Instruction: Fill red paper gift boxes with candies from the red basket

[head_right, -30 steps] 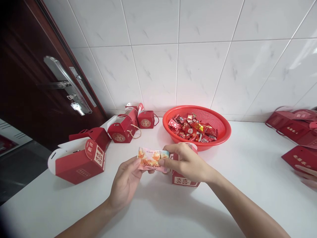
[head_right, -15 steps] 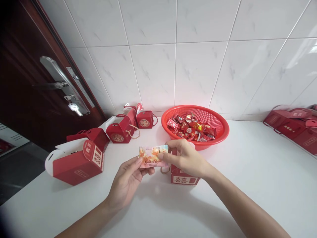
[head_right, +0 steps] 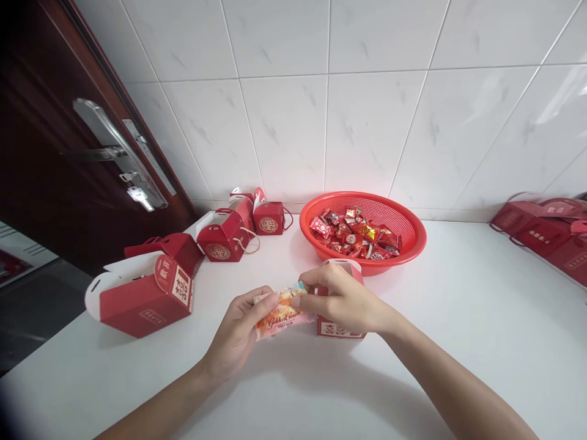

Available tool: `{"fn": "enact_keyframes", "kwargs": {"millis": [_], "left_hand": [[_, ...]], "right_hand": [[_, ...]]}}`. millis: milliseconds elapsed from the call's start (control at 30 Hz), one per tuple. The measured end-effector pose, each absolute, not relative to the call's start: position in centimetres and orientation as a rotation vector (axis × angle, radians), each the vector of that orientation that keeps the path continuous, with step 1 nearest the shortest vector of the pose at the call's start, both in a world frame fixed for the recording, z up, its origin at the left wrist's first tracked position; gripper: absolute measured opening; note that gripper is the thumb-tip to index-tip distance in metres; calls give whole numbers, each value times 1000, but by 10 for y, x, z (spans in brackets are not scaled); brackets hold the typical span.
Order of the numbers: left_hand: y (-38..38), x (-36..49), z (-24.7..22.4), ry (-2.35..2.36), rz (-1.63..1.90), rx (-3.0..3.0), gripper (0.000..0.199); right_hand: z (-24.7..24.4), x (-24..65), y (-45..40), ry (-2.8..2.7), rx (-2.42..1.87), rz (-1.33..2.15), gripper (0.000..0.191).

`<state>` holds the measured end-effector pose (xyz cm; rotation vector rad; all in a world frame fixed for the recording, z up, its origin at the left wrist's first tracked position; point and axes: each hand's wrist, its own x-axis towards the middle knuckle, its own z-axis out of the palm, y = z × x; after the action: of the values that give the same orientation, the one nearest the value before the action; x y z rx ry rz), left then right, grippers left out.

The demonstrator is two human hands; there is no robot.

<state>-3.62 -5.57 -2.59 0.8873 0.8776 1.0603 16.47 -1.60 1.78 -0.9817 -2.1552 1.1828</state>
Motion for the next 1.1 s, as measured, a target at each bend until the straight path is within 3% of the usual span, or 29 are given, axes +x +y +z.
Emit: {"fn": "enact_keyframes", "kwargs": {"millis": [867, 1100], "left_hand": [[-56, -37, -25, 887, 1063, 918, 43], [-53, -38, -27, 809, 1075, 1132, 49]], "right_hand": [[18, 165, -16, -2158, -953, 1171, 57], [28, 168, -16, -1965, -993, 1338, 46]]}}
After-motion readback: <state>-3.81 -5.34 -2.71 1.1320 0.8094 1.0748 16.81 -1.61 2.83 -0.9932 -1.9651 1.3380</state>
